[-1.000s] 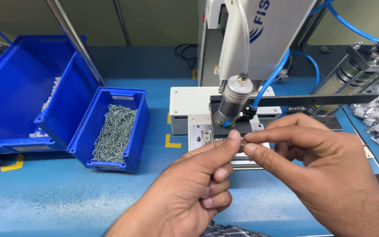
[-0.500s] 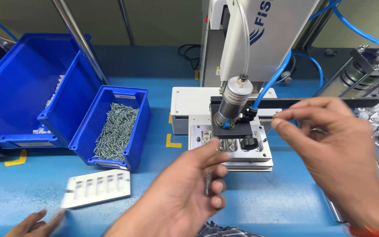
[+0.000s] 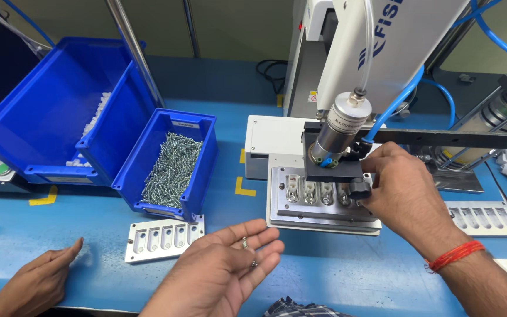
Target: The person places small metal springs into a metal jig on a blue workbench. They repeatedly pick up springs from a blue bin, insert them into the jig slots, and then remove the jig to place it aside before repeating the process.
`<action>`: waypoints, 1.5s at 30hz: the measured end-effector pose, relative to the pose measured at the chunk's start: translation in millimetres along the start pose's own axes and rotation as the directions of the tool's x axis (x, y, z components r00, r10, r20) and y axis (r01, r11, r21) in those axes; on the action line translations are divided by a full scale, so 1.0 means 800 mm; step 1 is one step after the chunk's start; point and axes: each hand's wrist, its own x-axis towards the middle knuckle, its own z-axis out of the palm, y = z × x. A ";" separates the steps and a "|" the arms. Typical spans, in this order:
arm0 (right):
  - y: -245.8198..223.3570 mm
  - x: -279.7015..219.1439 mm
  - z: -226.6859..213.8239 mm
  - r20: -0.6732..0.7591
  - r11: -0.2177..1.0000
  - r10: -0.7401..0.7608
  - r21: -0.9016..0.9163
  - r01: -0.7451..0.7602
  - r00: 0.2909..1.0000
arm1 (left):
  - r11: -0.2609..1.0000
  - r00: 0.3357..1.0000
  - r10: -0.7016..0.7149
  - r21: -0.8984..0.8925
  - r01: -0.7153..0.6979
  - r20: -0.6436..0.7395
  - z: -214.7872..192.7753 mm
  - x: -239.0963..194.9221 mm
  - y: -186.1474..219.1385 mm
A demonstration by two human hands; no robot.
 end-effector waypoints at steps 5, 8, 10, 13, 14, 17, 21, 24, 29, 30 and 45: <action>0.002 -0.033 -0.043 -0.204 0.999 0.045 0.036 -0.039 0.978 | 0.991 0.984 0.092 0.088 -0.106 0.150 0.007 -0.004 -0.001; 0.000 -0.066 -0.058 -0.155 0.900 0.266 0.393 -0.188 0.951 | 0.979 0.965 0.094 0.151 -0.134 0.245 0.026 -0.007 0.008; -0.010 -0.076 -0.063 -0.010 0.825 0.208 0.539 -0.170 0.978 | 0.960 0.953 0.106 0.220 -0.172 0.282 0.043 -0.011 0.012; -0.027 -0.081 -0.074 0.141 0.782 -0.010 0.618 -0.080 0.990 | 0.894 0.937 0.127 0.372 -0.250 0.324 0.070 -0.014 0.022; -0.031 -0.081 -0.076 0.184 0.781 -0.033 0.618 -0.090 0.982 | 0.871 0.944 0.123 0.422 -0.251 0.306 0.079 -0.015 0.025; -0.042 -0.081 -0.080 0.305 0.759 0.000 0.620 -0.198 0.952 | 0.773 0.950 0.150 0.567 -0.285 0.273 0.100 -0.024 0.031; -0.040 -0.082 -0.080 0.361 0.636 -0.010 0.722 -0.273 0.932 | 0.561 0.936 0.208 0.749 -0.351 0.282 0.119 -0.035 0.040; -0.030 -0.085 -0.074 0.372 0.576 0.051 0.747 -0.332 0.927 | 0.399 0.936 0.196 0.848 -0.349 0.293 0.125 -0.043 0.044; 0.000 -0.082 -0.068 0.417 0.445 0.142 0.783 -0.434 0.898 | 0.796 0.875 0.009 0.526 -0.299 0.483 0.121 -0.042 0.050; 0.007 -0.081 -0.067 0.410 0.388 0.102 0.823 -0.415 0.907 | 0.875 0.846 -0.040 0.427 -0.228 0.532 0.116 -0.040 0.056; 0.012 -0.042 -0.033 -0.183 0.848 0.182 0.526 -0.061 0.966 | 0.983 0.775 -0.136 -0.013 0.183 0.617 0.088 -0.017 0.043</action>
